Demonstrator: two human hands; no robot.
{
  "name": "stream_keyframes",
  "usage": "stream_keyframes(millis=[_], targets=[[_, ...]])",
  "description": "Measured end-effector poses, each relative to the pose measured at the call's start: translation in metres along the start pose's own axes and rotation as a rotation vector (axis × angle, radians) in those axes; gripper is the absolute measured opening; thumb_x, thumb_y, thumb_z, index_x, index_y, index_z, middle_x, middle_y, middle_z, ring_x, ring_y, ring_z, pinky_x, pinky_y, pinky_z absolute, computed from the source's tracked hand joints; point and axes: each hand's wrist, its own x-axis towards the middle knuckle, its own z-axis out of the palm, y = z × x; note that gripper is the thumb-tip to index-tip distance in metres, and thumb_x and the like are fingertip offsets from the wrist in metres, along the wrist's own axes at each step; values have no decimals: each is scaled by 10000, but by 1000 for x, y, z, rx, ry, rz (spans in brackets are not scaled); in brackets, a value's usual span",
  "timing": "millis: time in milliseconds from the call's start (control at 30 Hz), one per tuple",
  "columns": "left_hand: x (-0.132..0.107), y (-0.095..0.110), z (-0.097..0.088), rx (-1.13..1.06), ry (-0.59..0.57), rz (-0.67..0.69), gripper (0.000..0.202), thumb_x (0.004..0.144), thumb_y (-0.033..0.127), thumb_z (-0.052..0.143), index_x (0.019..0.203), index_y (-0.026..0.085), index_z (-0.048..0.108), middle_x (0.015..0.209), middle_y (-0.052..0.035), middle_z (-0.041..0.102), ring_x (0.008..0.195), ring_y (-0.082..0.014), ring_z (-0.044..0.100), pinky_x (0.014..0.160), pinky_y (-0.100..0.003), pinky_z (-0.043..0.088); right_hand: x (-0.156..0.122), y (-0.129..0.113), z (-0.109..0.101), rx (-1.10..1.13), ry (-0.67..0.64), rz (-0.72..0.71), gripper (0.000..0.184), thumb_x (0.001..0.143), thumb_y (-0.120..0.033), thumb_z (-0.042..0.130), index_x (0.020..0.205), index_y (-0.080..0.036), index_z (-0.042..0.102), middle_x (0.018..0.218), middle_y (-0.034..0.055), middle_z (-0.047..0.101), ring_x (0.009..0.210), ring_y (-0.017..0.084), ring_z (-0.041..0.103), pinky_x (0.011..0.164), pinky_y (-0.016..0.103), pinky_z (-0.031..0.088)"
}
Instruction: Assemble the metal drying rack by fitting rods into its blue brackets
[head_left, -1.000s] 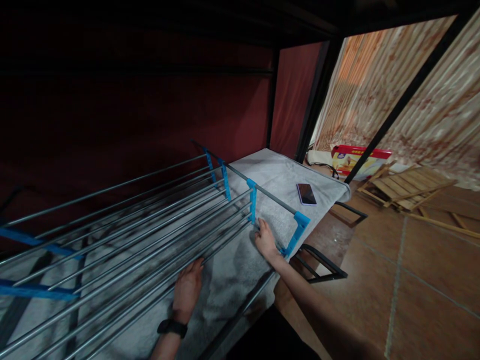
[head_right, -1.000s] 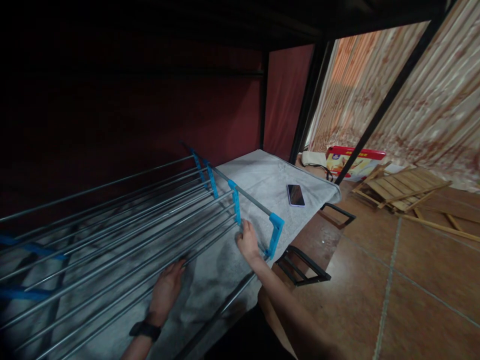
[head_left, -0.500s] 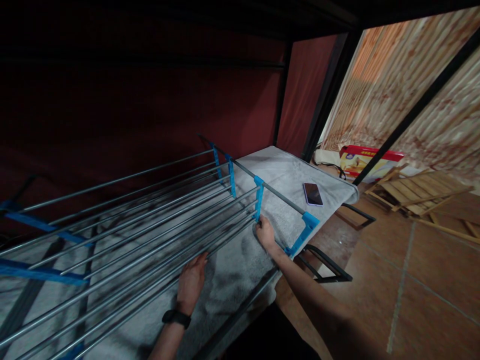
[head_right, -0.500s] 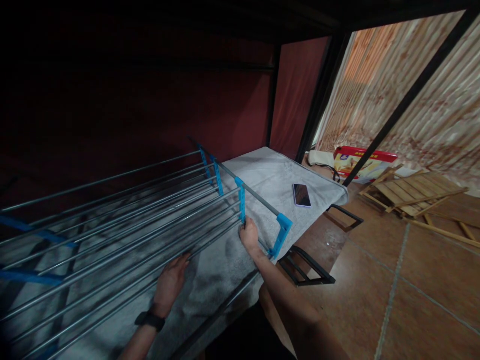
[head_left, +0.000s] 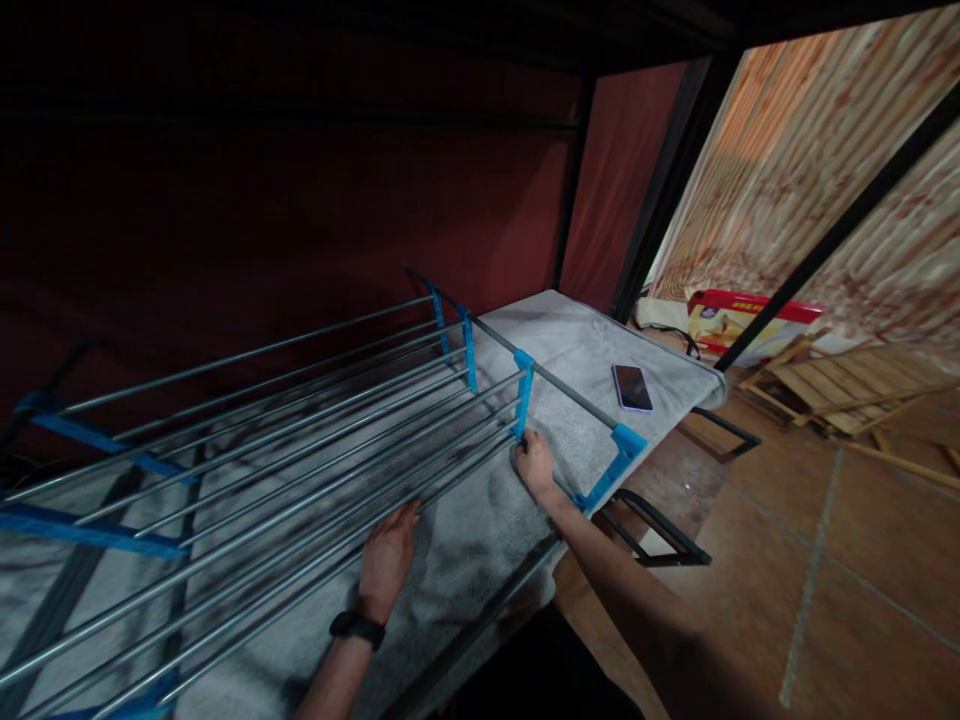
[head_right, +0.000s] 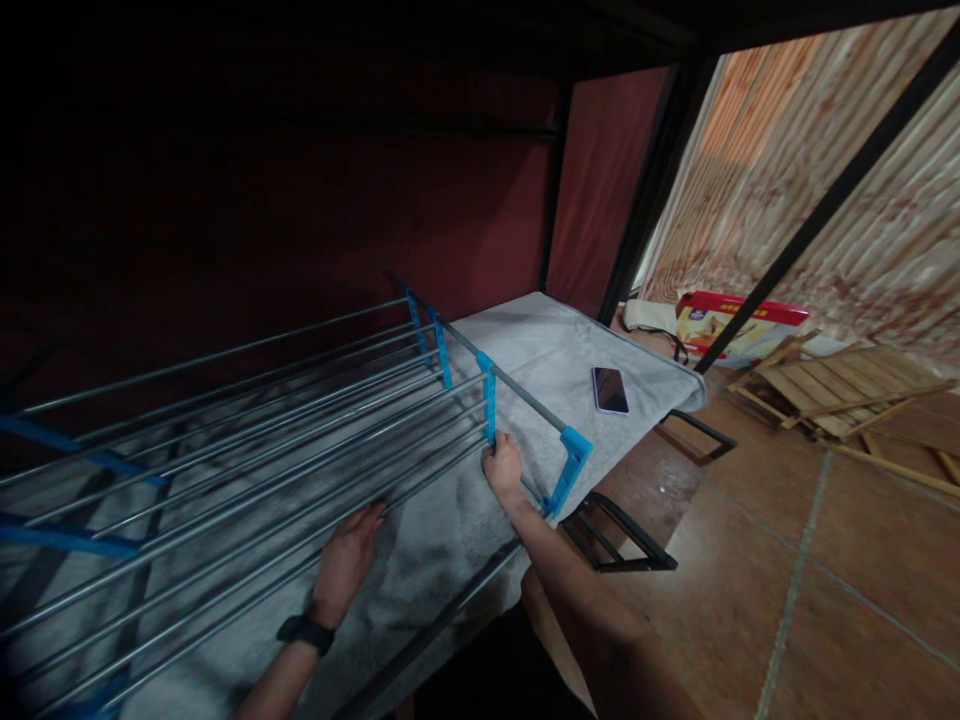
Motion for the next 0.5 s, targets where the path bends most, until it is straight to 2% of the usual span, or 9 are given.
stream_keyframes(millis=[333, 500], targets=[[2, 7, -2, 107, -118, -9, 440, 1007, 150, 353, 1309, 155, 672, 1262, -121, 727, 1148, -269, 695, 1016, -433, 561, 0, 2, 1, -10, 9, -20, 438, 868, -86, 447, 1256, -133, 646, 1163, 130, 659, 1081, 238, 616, 986, 312, 461], [1, 11, -4, 128, -120, 1, 450, 1005, 147, 352, 1345, 167, 646, 1272, -133, 715, 1163, -271, 680, 1027, -436, 550, 0, 7, 3, -3, 8, -51, 413, 862, -84, 447, 1217, -140, 649, 1142, 116, 657, 1030, 227, 605, 958, 312, 463]])
